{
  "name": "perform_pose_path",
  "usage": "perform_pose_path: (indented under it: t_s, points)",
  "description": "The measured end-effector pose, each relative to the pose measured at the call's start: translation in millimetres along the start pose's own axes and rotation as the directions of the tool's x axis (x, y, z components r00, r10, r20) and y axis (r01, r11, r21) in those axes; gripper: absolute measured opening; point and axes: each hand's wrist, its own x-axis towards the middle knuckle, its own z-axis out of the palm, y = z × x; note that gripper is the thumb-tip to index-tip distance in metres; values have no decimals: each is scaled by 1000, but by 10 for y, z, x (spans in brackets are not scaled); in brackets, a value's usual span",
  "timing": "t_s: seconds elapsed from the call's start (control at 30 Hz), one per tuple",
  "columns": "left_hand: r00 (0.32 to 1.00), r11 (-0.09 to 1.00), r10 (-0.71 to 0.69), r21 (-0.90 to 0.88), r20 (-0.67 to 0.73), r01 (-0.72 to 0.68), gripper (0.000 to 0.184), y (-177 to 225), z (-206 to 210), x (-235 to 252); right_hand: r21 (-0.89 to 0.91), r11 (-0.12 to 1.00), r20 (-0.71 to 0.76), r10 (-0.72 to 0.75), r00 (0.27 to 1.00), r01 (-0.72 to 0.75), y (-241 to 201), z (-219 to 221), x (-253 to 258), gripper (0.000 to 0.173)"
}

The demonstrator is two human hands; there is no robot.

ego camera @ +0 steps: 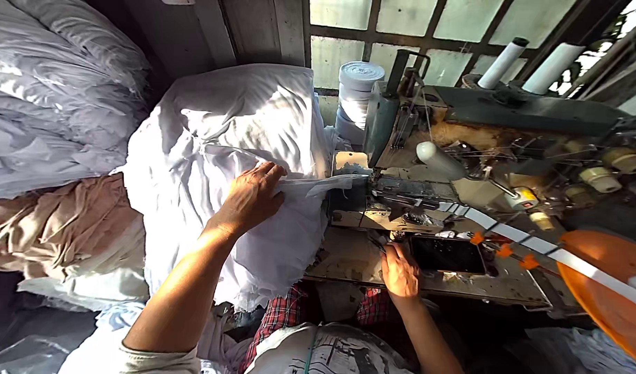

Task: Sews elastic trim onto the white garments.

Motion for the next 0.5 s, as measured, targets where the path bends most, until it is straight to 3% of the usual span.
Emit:
perform_pose_path:
  t_s: [0.13, 0.23, 0.33, 0.43, 0.5]
  points:
    - [999, 964, 28, -265, 43, -15, 13, 8, -132, -44, 18, 1000, -29, -15, 999, 15, 22, 1, -26, 14]
    - [999, 883, 41, -467, -14, -43, 21, 68, -235, -3, 44, 999, -52, -25, 998, 27, 37, -1, -38, 15]
    - [982, 768, 157, -639, 109, -52, 28, 38, -308, 85, 128, 992, -100, 2, 995, 11, 53, -5, -56, 17]
    - [968, 883, 78, -467, 238, 43, 21, 80, -274, 118, 301, 954, -189, 67, 980, -7, 47, -74, -14, 21]
    - [982, 925, 22, -377, 189, 52, 18, 146, -167, 112, 423, 906, -198, 110, 974, -16, 20, -172, 58, 23]
